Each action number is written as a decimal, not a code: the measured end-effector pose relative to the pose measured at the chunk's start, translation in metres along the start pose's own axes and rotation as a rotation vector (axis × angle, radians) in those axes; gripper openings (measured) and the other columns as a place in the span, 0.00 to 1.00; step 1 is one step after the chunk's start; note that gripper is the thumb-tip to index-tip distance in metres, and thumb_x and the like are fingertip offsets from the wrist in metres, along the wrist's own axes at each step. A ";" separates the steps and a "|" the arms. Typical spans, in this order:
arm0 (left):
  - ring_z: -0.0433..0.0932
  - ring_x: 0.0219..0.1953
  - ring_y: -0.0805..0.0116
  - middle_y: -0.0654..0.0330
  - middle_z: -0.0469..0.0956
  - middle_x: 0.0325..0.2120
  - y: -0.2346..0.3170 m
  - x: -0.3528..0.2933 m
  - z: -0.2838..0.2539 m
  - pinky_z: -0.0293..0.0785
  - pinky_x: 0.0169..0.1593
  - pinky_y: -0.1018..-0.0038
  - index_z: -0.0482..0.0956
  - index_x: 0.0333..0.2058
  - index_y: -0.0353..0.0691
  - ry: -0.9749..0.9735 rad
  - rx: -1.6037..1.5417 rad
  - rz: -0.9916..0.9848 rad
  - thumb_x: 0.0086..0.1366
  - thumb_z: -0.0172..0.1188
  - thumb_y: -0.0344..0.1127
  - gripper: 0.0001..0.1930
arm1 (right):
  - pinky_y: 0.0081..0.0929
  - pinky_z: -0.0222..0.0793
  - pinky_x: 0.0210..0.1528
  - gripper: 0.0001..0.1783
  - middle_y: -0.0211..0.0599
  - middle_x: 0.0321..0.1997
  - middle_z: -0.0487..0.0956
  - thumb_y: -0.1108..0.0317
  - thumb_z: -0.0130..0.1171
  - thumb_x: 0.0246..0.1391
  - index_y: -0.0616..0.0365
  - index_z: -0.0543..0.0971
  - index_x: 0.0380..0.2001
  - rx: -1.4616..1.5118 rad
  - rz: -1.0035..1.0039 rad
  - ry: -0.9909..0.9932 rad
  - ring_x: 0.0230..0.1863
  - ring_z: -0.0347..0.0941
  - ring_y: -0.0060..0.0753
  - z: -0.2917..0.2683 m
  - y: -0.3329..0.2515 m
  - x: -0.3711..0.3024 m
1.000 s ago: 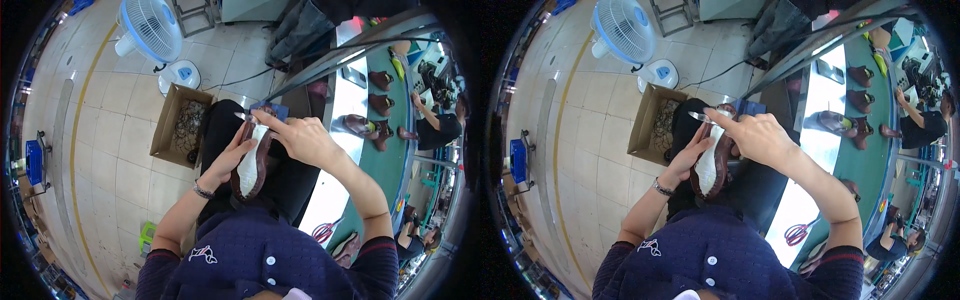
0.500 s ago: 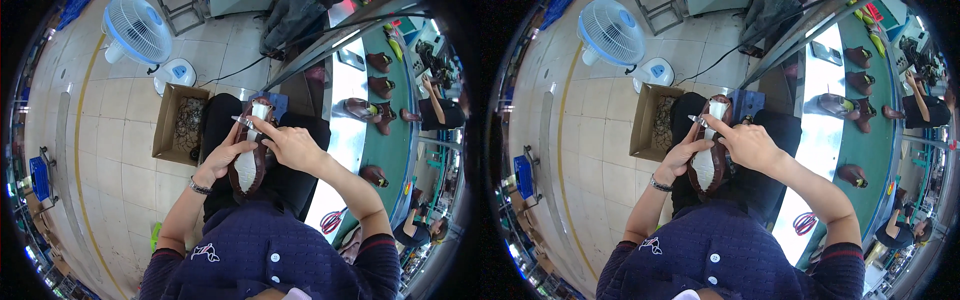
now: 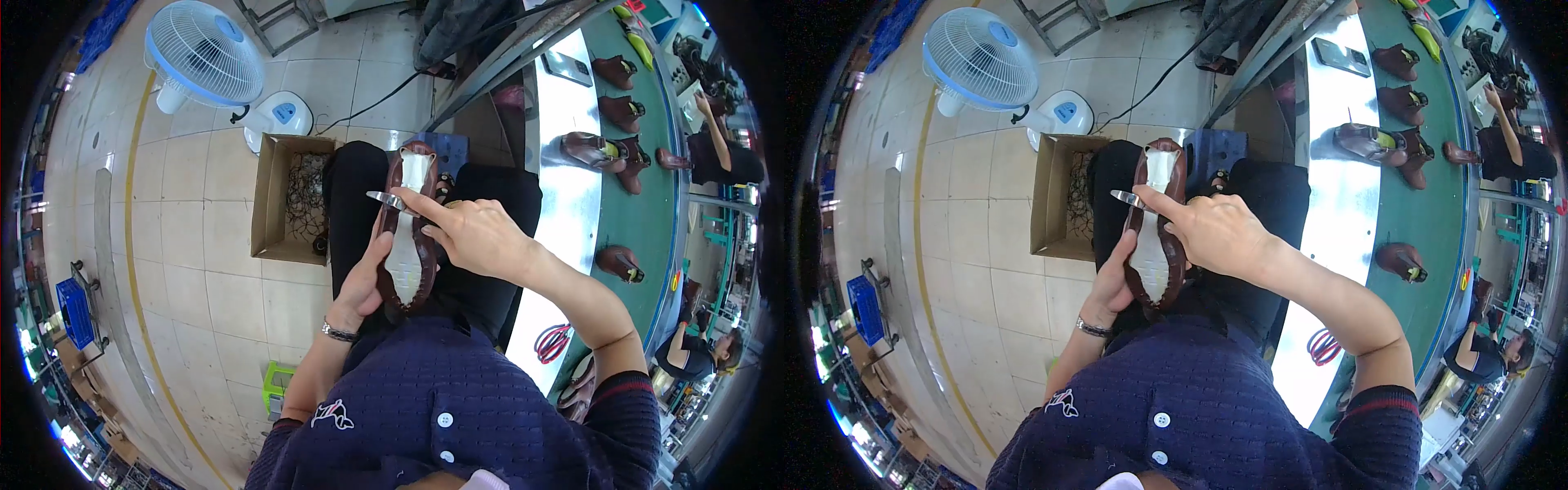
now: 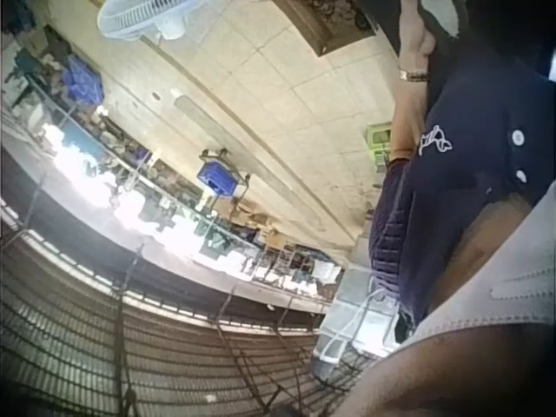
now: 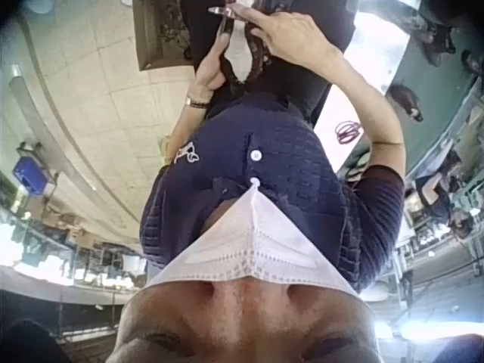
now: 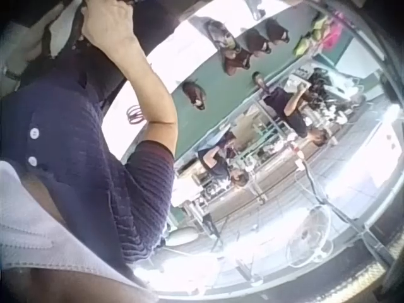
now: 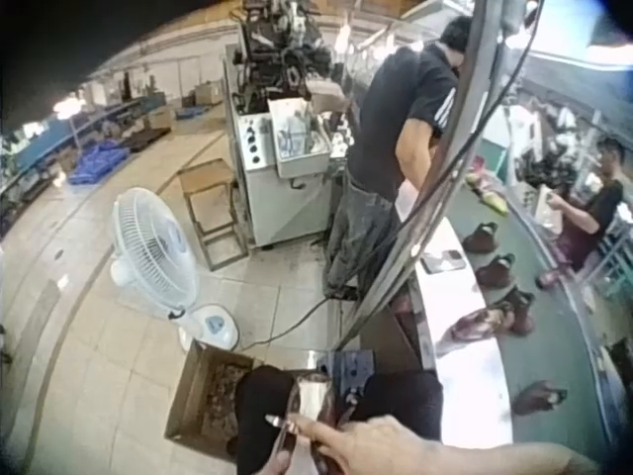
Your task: Trimming excess material from leather shoe components and checking assembly measurements.
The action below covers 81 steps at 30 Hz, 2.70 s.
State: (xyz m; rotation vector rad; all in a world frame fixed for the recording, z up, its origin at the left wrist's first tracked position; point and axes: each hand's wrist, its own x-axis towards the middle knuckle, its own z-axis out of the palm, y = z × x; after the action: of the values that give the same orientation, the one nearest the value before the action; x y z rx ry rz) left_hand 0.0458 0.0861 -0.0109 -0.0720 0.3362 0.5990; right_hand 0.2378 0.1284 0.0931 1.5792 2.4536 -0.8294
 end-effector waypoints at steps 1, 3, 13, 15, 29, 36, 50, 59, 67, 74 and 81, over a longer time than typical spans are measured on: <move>0.67 0.60 0.64 0.57 0.65 0.60 -0.005 0.003 0.002 0.67 0.61 0.64 0.50 0.68 0.49 0.131 0.176 0.115 0.71 0.50 0.42 0.31 | 0.40 0.74 0.23 0.39 0.43 0.20 0.78 0.65 0.55 0.58 0.38 0.51 0.69 0.002 -0.002 -0.001 0.24 0.79 0.45 -0.004 -0.004 -0.002; 0.70 0.57 0.64 0.57 0.70 0.54 -0.010 0.003 0.005 0.69 0.60 0.65 0.56 0.65 0.44 0.310 0.340 0.244 0.70 0.51 0.39 0.27 | 0.37 0.73 0.21 0.40 0.41 0.19 0.77 0.65 0.56 0.57 0.37 0.52 0.70 -0.042 -0.052 0.062 0.23 0.79 0.42 -0.014 -0.013 -0.009; 0.72 0.54 0.67 0.57 0.68 0.55 0.003 -0.001 -0.028 0.70 0.58 0.67 0.45 0.69 0.47 0.290 0.312 0.000 0.63 0.57 0.26 0.40 | 0.35 0.74 0.20 0.46 0.40 0.20 0.76 0.71 0.56 0.49 0.33 0.52 0.70 -0.040 -0.138 0.006 0.20 0.77 0.42 -0.008 -0.023 -0.023; 0.71 0.55 0.66 0.57 0.68 0.56 0.001 -0.005 -0.031 0.68 0.59 0.66 0.47 0.69 0.46 0.263 0.408 0.003 0.63 0.58 0.27 0.39 | 0.33 0.77 0.25 0.43 0.42 0.22 0.80 0.70 0.56 0.49 0.41 0.55 0.69 0.044 -0.148 0.044 0.22 0.81 0.39 -0.006 -0.029 -0.025; 0.65 0.61 0.66 0.57 0.64 0.60 -0.032 -0.004 -0.014 0.62 0.64 0.67 0.48 0.68 0.43 0.267 0.451 0.363 0.73 0.47 0.44 0.30 | 0.33 0.71 0.18 0.44 0.40 0.20 0.75 0.71 0.56 0.51 0.38 0.52 0.70 -0.009 -0.028 0.060 0.18 0.76 0.40 0.012 -0.013 -0.024; 0.76 0.48 0.74 0.59 0.76 0.45 -0.033 -0.012 -0.036 0.73 0.50 0.77 0.69 0.50 0.36 0.274 0.745 0.189 0.61 0.63 0.28 0.20 | 0.30 0.70 0.16 0.45 0.39 0.21 0.74 0.70 0.56 0.51 0.36 0.50 0.71 0.028 -0.165 0.090 0.17 0.76 0.36 0.022 -0.022 -0.040; 0.78 0.44 0.69 0.59 0.80 0.43 -0.033 -0.010 -0.016 0.76 0.50 0.71 0.76 0.49 0.33 0.183 0.598 0.141 0.58 0.65 0.24 0.19 | 0.25 0.75 0.20 0.36 0.48 0.27 0.78 0.70 0.45 0.62 0.35 0.50 0.71 -0.042 -0.301 0.074 0.23 0.80 0.34 0.029 -0.037 -0.066; 0.74 0.51 0.70 0.61 0.72 0.52 0.000 -0.007 -0.024 0.74 0.53 0.70 0.59 0.62 0.41 0.205 0.625 0.042 0.57 0.66 0.26 0.36 | 0.33 0.78 0.28 0.39 0.50 0.34 0.80 0.68 0.53 0.58 0.34 0.52 0.70 0.098 0.029 -0.106 0.28 0.81 0.44 0.031 -0.011 -0.079; 0.72 0.54 0.67 0.58 0.72 0.52 0.018 0.032 0.020 0.69 0.58 0.69 0.62 0.61 0.37 0.278 0.872 -0.012 0.58 0.68 0.39 0.35 | 0.41 0.72 0.35 0.36 0.55 0.36 0.80 0.63 0.61 0.56 0.42 0.61 0.67 0.423 0.788 0.595 0.32 0.79 0.54 0.102 0.035 -0.154; 0.67 0.60 0.62 0.56 0.58 0.63 -0.003 0.038 0.066 0.62 0.64 0.65 0.38 0.68 0.43 0.003 1.385 0.425 0.44 0.78 0.32 0.62 | 0.44 0.69 0.45 0.34 0.51 0.38 0.76 0.65 0.62 0.54 0.40 0.66 0.64 0.302 1.159 0.664 0.39 0.76 0.51 0.179 0.113 -0.212; 0.65 0.63 0.58 0.48 0.61 0.63 -0.009 0.079 0.070 0.60 0.65 0.63 0.29 0.69 0.50 -0.275 1.623 0.374 0.42 0.77 0.28 0.67 | 0.38 0.62 0.62 0.40 0.49 0.59 0.67 0.71 0.69 0.43 0.45 0.69 0.62 0.280 0.917 0.837 0.60 0.64 0.50 0.181 0.120 -0.200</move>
State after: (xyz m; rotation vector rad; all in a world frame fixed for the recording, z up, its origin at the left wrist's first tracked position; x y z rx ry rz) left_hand 0.1319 0.1326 0.0285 1.6443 0.4863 0.5441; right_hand 0.3970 -0.0860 -0.0318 3.2341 1.5190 -0.3639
